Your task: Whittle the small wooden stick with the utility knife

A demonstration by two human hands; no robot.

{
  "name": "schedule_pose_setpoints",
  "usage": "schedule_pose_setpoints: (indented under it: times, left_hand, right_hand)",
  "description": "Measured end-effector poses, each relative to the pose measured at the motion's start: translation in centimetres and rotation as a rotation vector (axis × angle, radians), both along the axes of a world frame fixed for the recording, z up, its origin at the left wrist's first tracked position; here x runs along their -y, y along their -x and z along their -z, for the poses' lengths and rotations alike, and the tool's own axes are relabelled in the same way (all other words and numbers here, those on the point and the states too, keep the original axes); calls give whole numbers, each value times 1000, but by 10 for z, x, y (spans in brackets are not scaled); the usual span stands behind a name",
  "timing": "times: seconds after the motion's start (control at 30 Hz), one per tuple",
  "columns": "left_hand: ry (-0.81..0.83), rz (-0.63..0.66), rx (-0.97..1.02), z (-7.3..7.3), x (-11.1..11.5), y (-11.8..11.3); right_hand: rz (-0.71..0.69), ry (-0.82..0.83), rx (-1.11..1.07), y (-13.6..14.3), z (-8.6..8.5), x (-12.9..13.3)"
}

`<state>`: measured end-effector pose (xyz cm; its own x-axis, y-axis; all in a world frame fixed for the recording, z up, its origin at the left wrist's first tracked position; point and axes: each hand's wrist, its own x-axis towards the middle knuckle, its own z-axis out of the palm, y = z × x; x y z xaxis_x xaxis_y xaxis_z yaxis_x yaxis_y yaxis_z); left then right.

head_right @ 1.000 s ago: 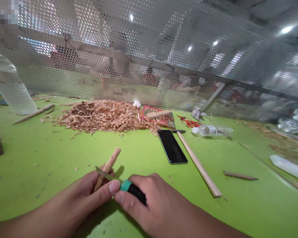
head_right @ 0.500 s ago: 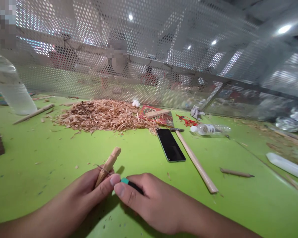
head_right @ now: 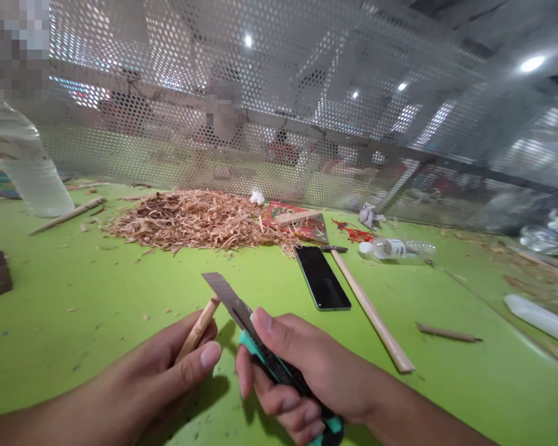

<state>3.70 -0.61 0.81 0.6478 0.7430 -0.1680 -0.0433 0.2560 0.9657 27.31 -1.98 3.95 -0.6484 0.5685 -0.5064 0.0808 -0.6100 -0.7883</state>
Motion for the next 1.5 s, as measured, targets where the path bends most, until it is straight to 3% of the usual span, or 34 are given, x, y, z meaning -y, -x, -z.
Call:
schedule_pose_setpoints:
  times: [0.17,0.27,0.5,1.0,1.2,1.5]
  left_hand:
    - [220,69,0,6,2,5]
    - [261,98,27,8,2,4]
    - [287,93,38,14,1,5]
    - [284,105,55,11,2,2]
    - [44,7,-32,7,2,2]
    - [-82,-29,-299,0,4,1]
  right_hand:
    - [46,-783,525,2,1,2]
    - [-4,-957,706,1,4,-1]
    - [-158,-981,753,0,5,-5]
    - [-190,-977,754,3,3,-5]
    - [-188,-966,754,4,3,-3]
    - [-207,-972,826,5,6,-1]
